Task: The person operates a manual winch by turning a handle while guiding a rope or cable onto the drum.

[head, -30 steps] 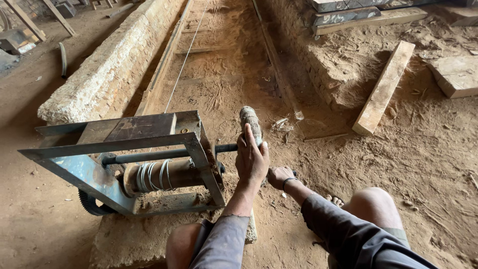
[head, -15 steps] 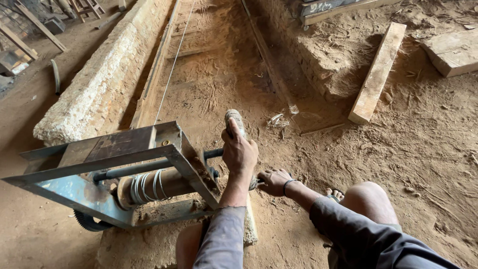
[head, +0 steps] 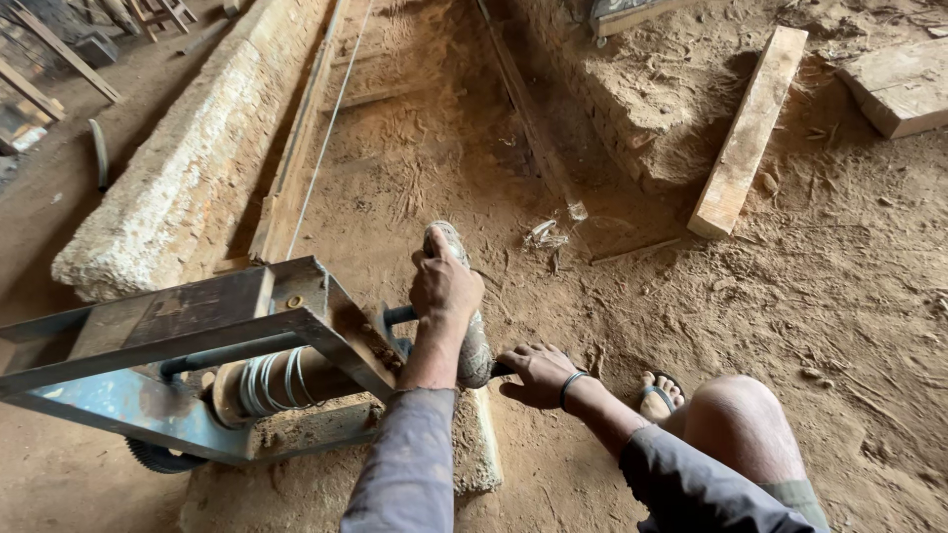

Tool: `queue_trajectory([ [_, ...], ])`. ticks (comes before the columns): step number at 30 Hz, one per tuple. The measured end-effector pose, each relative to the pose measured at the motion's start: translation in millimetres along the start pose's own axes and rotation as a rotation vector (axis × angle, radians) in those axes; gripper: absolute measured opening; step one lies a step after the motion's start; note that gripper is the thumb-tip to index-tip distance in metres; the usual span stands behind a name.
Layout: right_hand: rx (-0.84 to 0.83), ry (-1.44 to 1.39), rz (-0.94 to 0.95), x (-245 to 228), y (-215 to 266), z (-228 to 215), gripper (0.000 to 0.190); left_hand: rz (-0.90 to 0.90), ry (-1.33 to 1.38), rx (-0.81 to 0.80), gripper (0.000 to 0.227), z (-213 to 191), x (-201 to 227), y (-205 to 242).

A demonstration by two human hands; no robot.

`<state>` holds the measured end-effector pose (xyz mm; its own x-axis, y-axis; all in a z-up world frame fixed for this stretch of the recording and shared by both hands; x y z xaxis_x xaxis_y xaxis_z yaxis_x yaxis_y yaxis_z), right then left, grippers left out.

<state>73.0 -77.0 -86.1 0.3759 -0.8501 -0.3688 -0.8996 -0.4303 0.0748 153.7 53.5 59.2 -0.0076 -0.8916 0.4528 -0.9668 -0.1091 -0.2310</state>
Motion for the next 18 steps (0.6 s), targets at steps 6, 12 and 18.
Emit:
queue_trajectory([
  [6, -0.120, 0.000, 0.227, 51.4, 14.7, -28.7, 0.042, -0.060, -0.044, -0.125, 0.099, 9.1, -7.5, -20.5],
  [12, -0.330, -0.045, 0.368, 79.5, 30.5, -26.6, 0.039, -0.102, -0.033, -0.178, 0.106, 14.1, -9.8, -40.4],
  [18, -0.183, -0.085, 0.308, 76.1, 26.8, -35.1, 0.049, -0.182, -0.125, -0.351, 0.072, 8.2, -11.4, -49.3],
])
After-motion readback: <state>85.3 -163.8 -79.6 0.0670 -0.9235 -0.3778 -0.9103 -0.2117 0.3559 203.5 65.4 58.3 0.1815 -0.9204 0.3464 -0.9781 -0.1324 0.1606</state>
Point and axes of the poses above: each hand's wrist, its own y-axis away from the middle knuckle, its own z-axis out of the palm, x = y × z, the point moved 10 cm from there along -y, towards the middle knuckle, and after that the axes turned 14 degrees about z, right-handed, at the moved point
